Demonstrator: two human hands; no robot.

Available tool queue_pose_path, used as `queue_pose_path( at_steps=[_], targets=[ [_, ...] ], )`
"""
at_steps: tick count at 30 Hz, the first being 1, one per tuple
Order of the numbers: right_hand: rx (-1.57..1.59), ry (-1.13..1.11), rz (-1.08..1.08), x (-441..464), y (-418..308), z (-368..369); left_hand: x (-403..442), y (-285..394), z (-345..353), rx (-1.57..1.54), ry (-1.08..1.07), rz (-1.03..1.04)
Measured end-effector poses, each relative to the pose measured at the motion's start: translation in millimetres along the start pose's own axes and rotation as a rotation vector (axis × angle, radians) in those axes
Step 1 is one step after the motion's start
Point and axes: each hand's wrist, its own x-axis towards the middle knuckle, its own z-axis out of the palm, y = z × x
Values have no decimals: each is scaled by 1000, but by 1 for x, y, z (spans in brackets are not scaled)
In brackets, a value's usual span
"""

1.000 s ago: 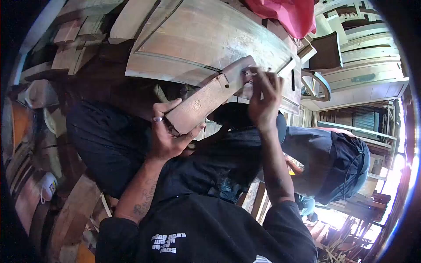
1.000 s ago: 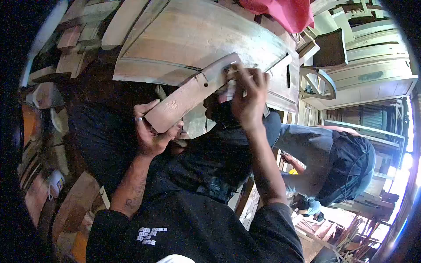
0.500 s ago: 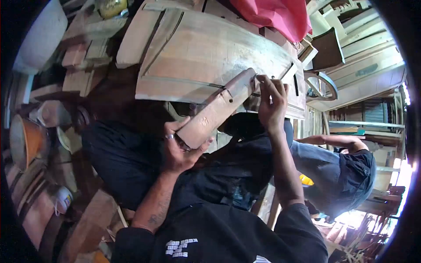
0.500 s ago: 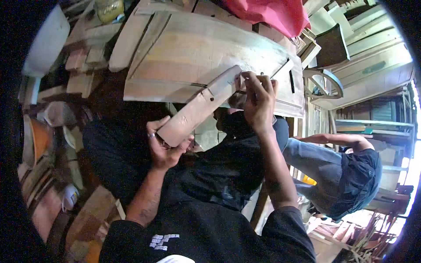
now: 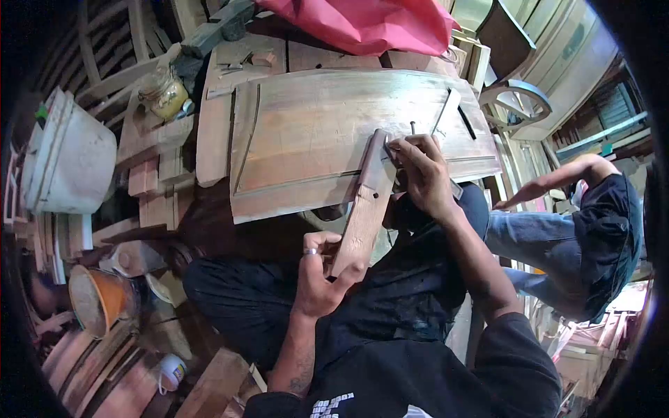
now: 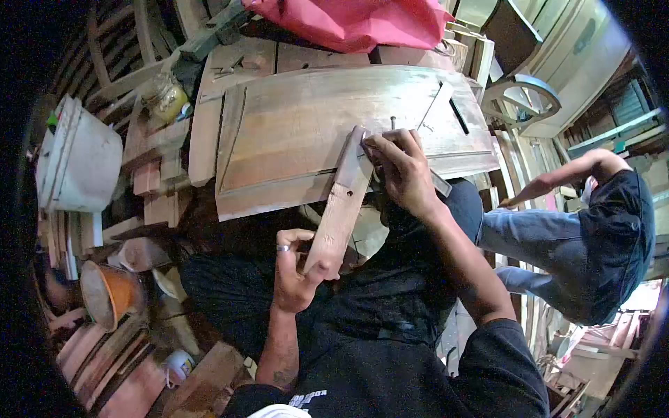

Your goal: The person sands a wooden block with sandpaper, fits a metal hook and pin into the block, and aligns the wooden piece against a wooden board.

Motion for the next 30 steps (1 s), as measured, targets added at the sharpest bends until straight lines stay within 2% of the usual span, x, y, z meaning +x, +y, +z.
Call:
queue_pose_path(
  at_steps=[1, 3, 6, 8, 11, 13, 15, 17, 20, 21, 24, 25, 27, 28, 30],
  targets=[
    [-3, 0, -9, 0, -2, -1, 5, 13, 6, 14, -9, 0],
    [44, 34, -7, -1, -2, 0, 15, 31, 18, -71, 29, -197],
    [23, 1, -33, -1, 0, -1, 24, 34, 18, 41, -14, -196],
    [13, -103, -68, -2, -9, -5, 28, 45, 20, 74, -101, -263],
    [122, -222, -269, -14, -20, -2, 31, 61, 24, 127, -147, -409],
    [96, -195, -324, -6, -9, -9, 29, 58, 23, 216, -134, -363],
    [99, -141, -80, 8, 6, -13, 29, 66, 23, 234, -63, -435],
    [84, -121, -53, 13, 2, -14, 27, 64, 25, 250, -34, -393],
    [155, -353, -411, 7, -15, -21, 23, 58, 27, 212, -2, -394],
    [162, -350, -403, 8, -9, -22, 23, 57, 28, 218, -5, -403],
    [106, -243, -103, 17, 15, -26, 19, 56, 31, 209, 44, -418],
    [128, -219, -91, 17, 7, -27, 19, 59, 31, 205, 37, -422],
    [149, -324, -237, 5, -6, -21, 21, 62, 29, 213, 33, -420],
    [139, -300, -357, -2, -10, -12, 20, 62, 26, 215, 24, -442],
    [115, -278, -329, 0, -2, -15, 21, 58, 26, 198, 30, -441]
  ],
)
